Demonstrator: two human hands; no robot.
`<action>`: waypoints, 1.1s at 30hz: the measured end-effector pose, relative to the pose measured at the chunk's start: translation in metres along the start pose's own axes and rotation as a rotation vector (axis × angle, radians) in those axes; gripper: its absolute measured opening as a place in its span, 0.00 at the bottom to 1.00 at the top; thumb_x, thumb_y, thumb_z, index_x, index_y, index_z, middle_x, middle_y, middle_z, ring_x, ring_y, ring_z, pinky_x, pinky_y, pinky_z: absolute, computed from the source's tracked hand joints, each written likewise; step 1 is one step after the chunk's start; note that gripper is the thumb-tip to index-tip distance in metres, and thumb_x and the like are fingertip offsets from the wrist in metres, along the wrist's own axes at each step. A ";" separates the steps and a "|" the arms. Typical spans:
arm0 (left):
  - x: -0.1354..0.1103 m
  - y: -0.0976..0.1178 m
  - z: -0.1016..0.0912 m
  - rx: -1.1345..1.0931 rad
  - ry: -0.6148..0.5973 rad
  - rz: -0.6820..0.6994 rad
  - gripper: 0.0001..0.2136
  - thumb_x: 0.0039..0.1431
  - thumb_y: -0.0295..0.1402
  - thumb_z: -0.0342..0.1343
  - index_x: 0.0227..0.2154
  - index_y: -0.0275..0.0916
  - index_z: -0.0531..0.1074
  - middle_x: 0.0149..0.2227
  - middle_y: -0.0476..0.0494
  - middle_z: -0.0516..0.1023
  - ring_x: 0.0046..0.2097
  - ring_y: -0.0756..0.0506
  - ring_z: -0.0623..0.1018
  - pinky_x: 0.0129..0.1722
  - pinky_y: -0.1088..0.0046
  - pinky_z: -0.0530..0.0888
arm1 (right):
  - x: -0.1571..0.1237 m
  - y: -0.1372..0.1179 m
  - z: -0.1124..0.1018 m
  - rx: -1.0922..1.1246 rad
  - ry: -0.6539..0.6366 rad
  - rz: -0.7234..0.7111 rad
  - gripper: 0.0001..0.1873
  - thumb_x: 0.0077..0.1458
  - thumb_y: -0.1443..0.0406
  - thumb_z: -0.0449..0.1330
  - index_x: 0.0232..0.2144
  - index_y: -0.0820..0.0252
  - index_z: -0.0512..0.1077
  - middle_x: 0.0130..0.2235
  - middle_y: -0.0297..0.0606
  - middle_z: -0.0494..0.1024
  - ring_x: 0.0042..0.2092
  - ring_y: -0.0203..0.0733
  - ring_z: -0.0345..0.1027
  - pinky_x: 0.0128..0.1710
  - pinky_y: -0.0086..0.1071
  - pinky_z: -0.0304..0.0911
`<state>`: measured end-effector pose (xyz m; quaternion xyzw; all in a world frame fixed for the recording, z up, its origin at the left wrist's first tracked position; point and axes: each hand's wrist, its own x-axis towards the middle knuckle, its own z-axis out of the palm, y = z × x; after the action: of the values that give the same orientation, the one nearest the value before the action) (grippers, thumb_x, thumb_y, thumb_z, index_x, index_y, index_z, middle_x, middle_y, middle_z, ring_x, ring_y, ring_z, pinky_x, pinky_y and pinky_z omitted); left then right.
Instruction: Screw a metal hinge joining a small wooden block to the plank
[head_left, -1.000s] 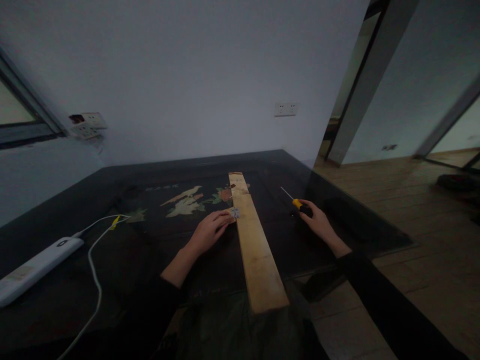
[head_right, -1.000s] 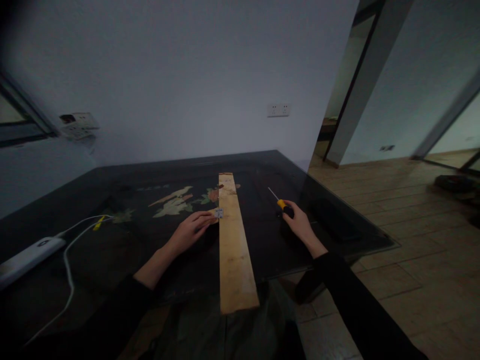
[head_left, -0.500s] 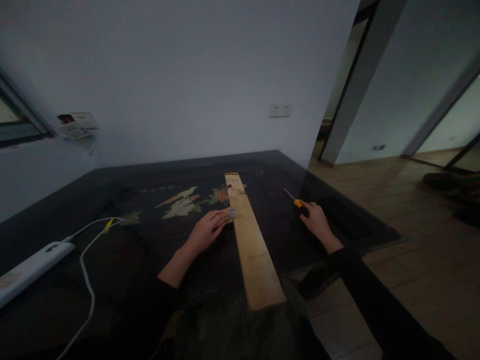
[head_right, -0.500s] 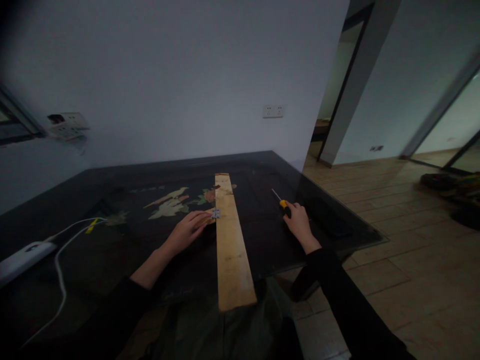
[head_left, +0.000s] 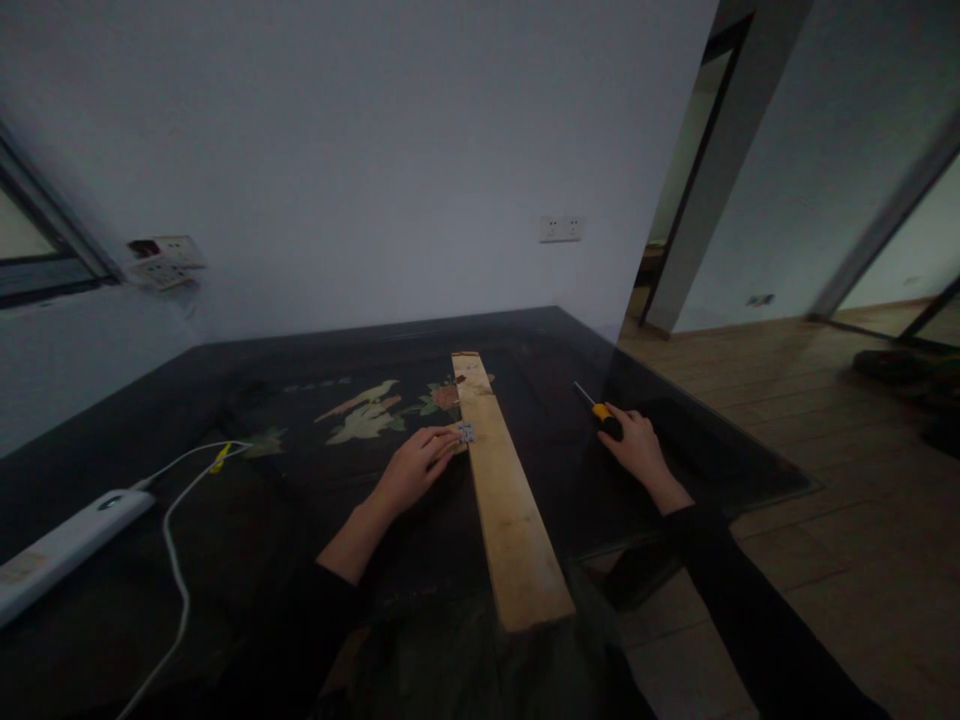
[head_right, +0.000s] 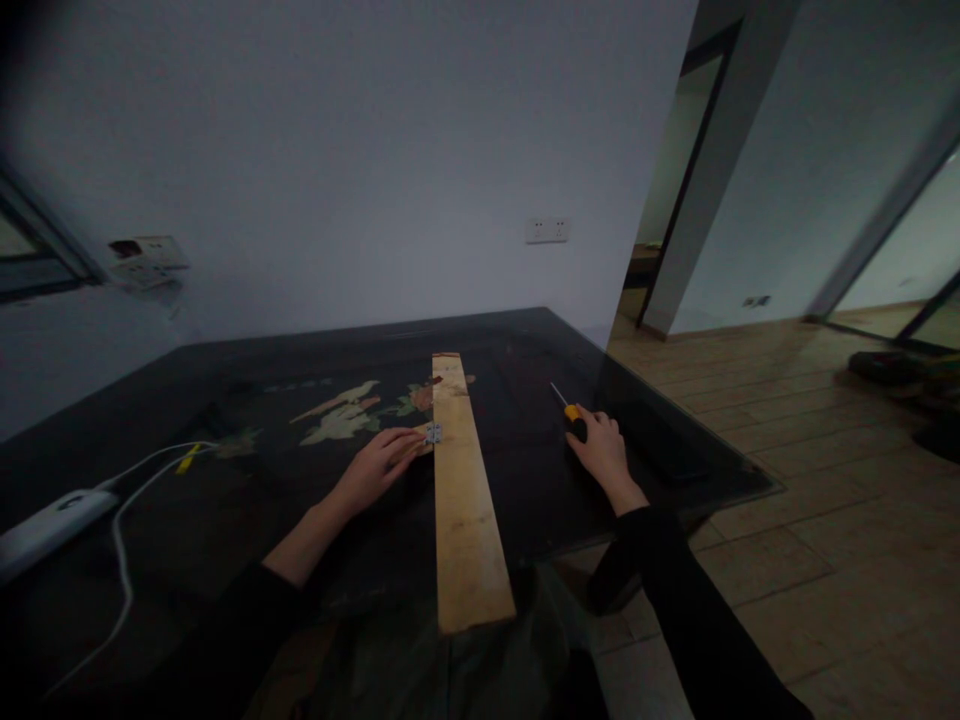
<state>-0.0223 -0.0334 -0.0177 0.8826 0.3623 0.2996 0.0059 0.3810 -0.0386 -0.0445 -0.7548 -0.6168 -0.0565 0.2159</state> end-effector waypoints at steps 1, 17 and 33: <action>0.000 -0.001 0.000 -0.001 -0.002 -0.004 0.14 0.66 0.33 0.48 0.51 0.40 0.71 0.50 0.40 0.74 0.52 0.44 0.74 0.52 0.62 0.73 | 0.000 0.000 0.000 0.020 0.006 0.000 0.30 0.57 0.59 0.55 0.60 0.62 0.63 0.50 0.51 0.71 0.50 0.55 0.64 0.45 0.43 0.63; 0.000 -0.001 -0.002 -0.045 0.027 -0.049 0.13 0.65 0.34 0.48 0.49 0.41 0.72 0.48 0.41 0.75 0.51 0.44 0.74 0.52 0.61 0.73 | 0.002 0.013 0.006 0.223 0.090 -0.022 0.27 0.54 0.60 0.58 0.56 0.62 0.67 0.50 0.52 0.71 0.51 0.54 0.65 0.50 0.46 0.62; -0.032 0.064 0.012 -0.888 -0.066 -0.594 0.17 0.59 0.32 0.55 0.51 0.39 0.70 0.56 0.38 0.73 0.59 0.41 0.72 0.59 0.57 0.69 | -0.067 -0.077 -0.021 1.170 -0.344 -0.067 0.30 0.51 0.53 0.63 0.55 0.51 0.64 0.60 0.44 0.66 0.62 0.48 0.59 0.62 0.50 0.54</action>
<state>0.0067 -0.0985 -0.0295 0.6636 0.4346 0.3815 0.4746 0.2952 -0.0963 -0.0295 -0.4895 -0.5951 0.4075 0.4901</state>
